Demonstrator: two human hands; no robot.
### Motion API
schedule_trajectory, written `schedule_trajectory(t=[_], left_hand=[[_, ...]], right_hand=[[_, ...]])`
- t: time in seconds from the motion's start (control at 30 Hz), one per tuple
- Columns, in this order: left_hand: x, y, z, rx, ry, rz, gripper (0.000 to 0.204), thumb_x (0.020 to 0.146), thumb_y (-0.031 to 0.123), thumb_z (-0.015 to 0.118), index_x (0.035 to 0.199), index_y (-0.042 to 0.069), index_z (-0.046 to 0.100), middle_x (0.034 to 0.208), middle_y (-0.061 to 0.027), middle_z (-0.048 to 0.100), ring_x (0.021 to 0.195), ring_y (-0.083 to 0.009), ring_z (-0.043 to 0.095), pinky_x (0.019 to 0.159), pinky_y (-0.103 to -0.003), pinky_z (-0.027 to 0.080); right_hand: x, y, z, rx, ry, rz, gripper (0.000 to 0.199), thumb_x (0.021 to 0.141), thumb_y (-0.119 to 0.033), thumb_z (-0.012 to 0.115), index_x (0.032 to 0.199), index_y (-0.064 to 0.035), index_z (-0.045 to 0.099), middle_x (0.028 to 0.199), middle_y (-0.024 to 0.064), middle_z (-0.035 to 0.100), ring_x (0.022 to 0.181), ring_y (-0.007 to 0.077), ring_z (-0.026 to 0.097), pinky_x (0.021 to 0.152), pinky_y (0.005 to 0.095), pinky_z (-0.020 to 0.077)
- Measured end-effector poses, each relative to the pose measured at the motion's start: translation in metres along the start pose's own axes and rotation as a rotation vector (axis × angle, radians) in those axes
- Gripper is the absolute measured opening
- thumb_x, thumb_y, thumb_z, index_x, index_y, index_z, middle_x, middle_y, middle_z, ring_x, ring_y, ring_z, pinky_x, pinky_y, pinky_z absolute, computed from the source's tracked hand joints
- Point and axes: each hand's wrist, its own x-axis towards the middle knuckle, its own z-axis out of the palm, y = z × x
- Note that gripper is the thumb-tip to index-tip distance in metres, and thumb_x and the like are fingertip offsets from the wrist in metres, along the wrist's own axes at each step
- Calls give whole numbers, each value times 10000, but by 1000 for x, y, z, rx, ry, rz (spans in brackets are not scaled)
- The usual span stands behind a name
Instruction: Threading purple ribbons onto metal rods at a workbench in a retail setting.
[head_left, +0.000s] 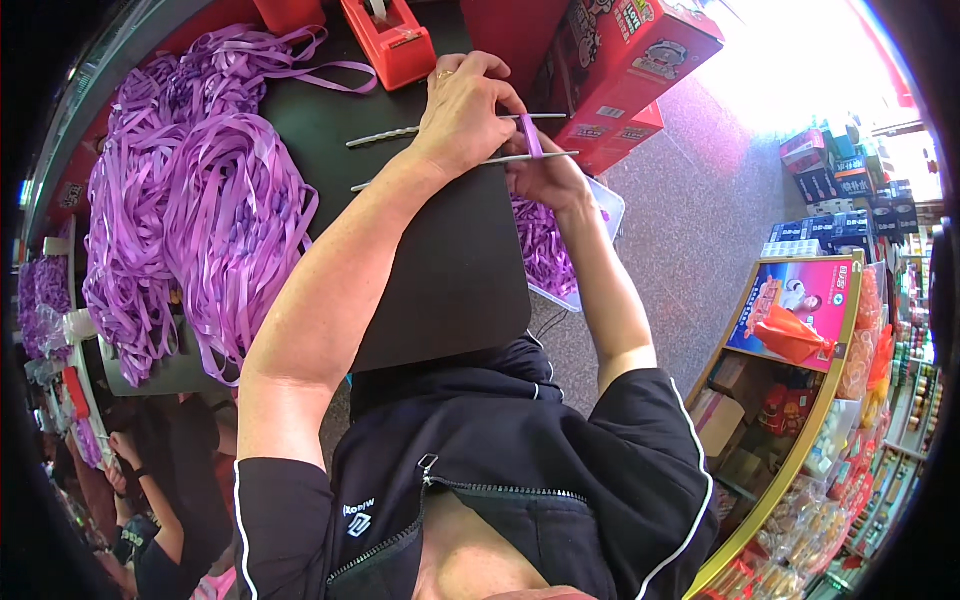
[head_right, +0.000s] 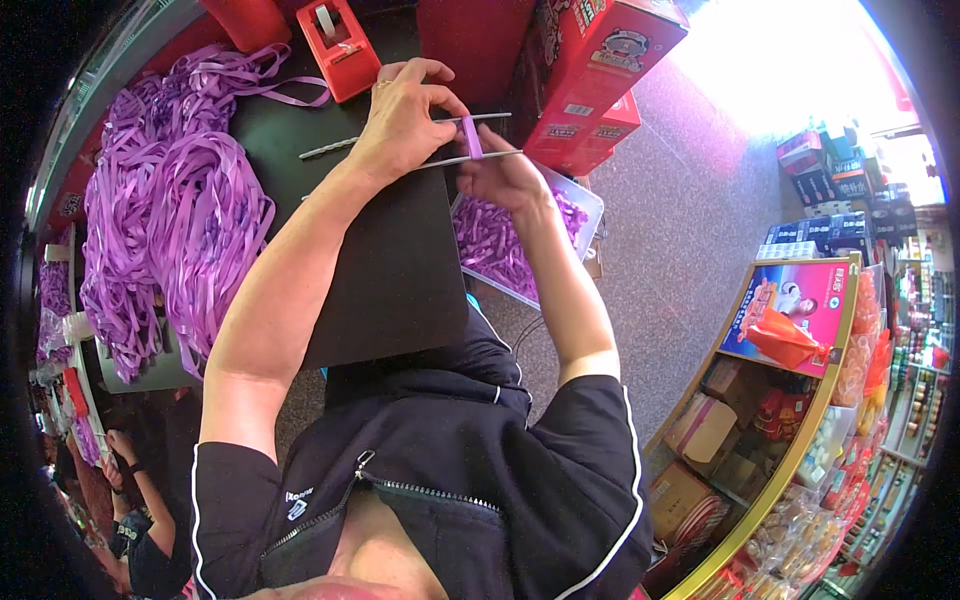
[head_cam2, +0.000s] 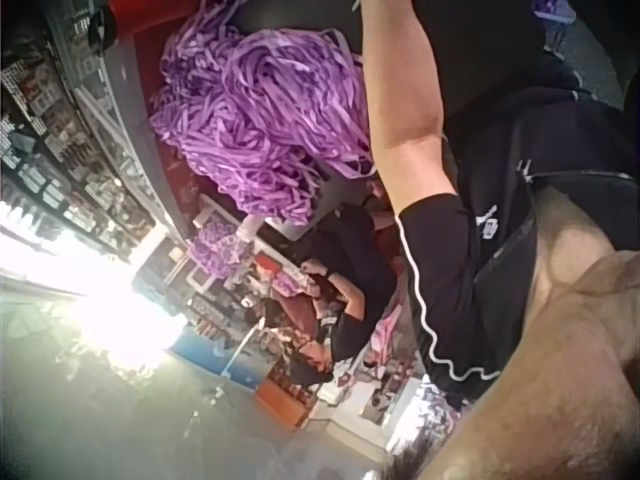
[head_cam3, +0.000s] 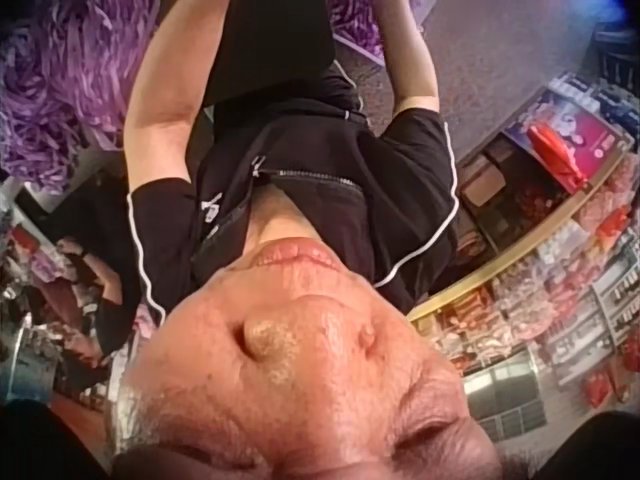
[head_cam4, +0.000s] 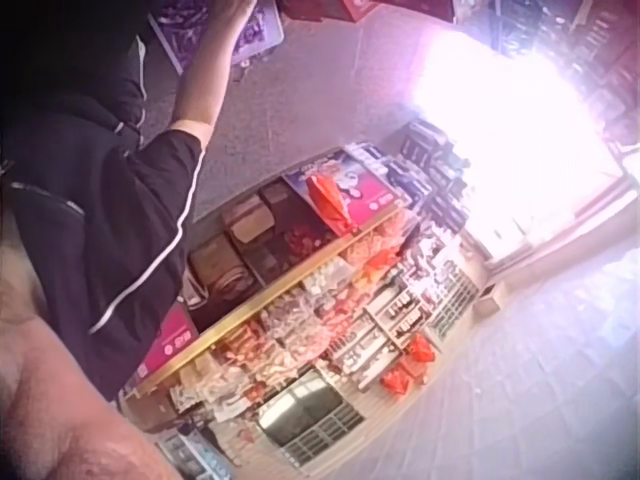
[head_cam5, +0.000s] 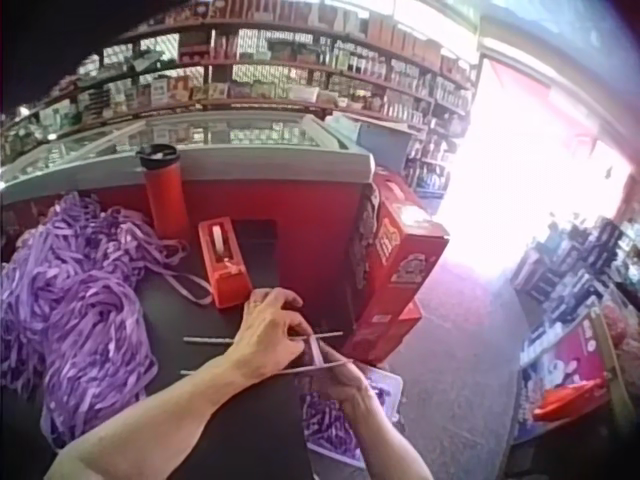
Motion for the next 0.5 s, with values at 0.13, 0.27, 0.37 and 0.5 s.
schedule_trajectory(t=[0.13,0.27,0.37,0.5], left_hand=[[-1,-4,-1,4,-7,-8,152,635,86,681,766,135,741,1165,-38,563,1163,-283,425,1025,-402,320],[-2,-3,-1,11,-11,-8,157,640,92,677,776,137,741,1169,-35,565,1166,-281,424,1021,-401,323],[-1,-4,-1,15,-18,-2,161,646,93,674,783,140,742,1170,-36,565,1164,-282,427,1022,-402,322],[-1,-4,-1,18,-23,8,163,654,99,669,791,147,745,1173,-38,565,1161,-286,429,1023,-403,321]], right_hand=[[-22,28,12,-172,66,-40,277,915,-216,578,1146,-66,605,865,-19,589,729,83,523,674,251,416],[-36,35,22,-766,298,-342,239,842,-120,678,1065,-42,642,863,-36,540,738,43,483,646,195,400],[-44,36,23,-1041,416,-593,167,796,-103,724,939,-31,677,831,-35,504,715,54,443,645,204,370],[-62,33,38,-1228,448,-641,171,790,-99,720,936,-29,667,822,-23,498,712,69,422,625,222,357]])
